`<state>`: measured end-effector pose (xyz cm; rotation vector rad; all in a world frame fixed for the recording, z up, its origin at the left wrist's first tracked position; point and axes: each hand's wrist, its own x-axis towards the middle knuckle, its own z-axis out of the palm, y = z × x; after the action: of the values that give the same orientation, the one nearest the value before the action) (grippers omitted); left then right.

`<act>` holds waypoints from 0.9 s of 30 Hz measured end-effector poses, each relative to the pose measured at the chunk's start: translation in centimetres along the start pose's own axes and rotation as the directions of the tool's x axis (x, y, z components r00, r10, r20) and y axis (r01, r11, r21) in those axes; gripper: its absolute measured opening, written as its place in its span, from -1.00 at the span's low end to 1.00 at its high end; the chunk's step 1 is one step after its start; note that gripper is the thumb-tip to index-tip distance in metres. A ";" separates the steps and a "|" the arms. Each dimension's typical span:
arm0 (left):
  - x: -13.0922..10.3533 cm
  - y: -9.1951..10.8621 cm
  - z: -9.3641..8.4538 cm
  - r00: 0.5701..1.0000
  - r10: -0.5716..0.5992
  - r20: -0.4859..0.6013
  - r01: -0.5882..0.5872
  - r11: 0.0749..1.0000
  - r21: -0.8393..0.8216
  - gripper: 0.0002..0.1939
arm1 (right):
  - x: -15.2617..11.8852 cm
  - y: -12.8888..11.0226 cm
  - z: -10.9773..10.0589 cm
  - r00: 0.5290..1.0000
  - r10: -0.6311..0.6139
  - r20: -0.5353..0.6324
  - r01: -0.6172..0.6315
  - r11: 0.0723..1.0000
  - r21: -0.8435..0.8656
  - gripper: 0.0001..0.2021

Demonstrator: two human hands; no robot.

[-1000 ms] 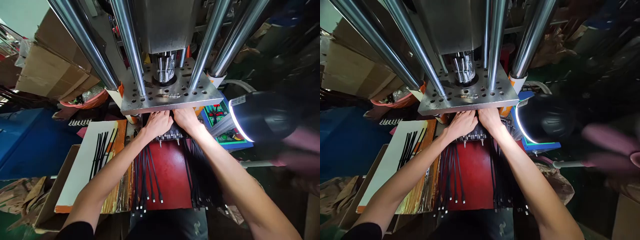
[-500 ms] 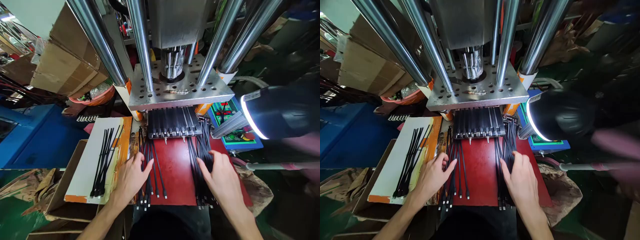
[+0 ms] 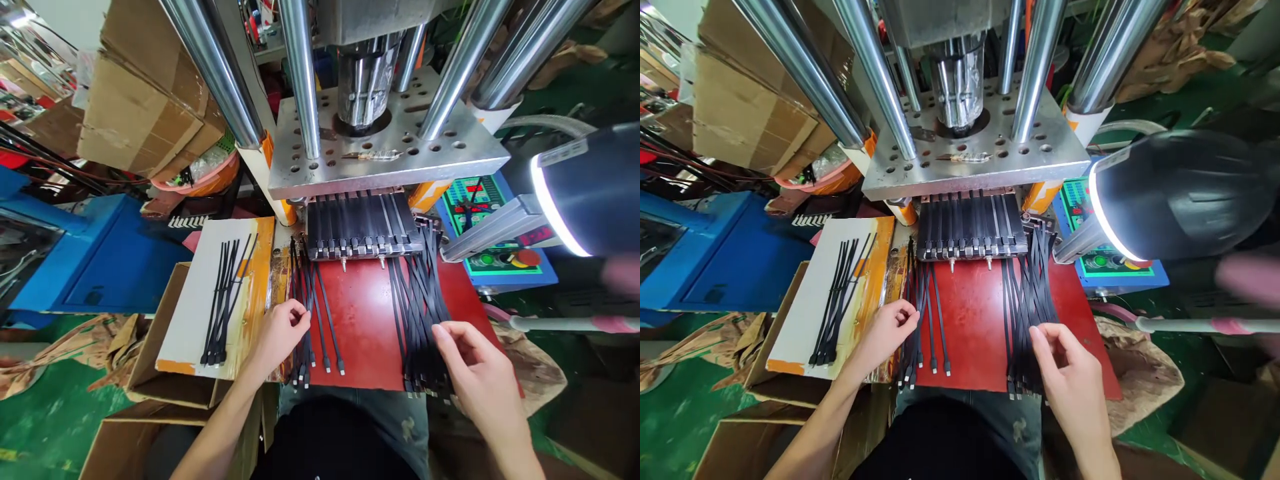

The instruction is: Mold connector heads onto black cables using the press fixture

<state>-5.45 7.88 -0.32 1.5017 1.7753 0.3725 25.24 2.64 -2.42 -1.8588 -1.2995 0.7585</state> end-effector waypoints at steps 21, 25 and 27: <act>-6.6 4.3 2.5 0.887 0.215 0.408 0.106 0.765 -0.635 -0.48 | -5.6 -5.3 2.3 0.759 -0.264 0.595 0.015 0.921 0.389 -0.77; -7.8 3.5 3.7 0.859 0.285 0.424 -0.064 0.883 -0.464 -0.64 | -4.5 -5.1 2.3 0.873 -0.077 0.481 -0.206 0.837 0.507 -0.58; -8.1 3.3 4.3 0.835 0.282 0.473 -0.083 0.914 -0.398 -0.68 | -4.2 -5.3 2.9 0.907 -0.009 0.420 -0.245 0.802 0.545 -0.55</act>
<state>0.00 0.10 1.93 1.3453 1.0636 0.3259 18.89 0.48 0.56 -1.3140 -1.0107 1.4934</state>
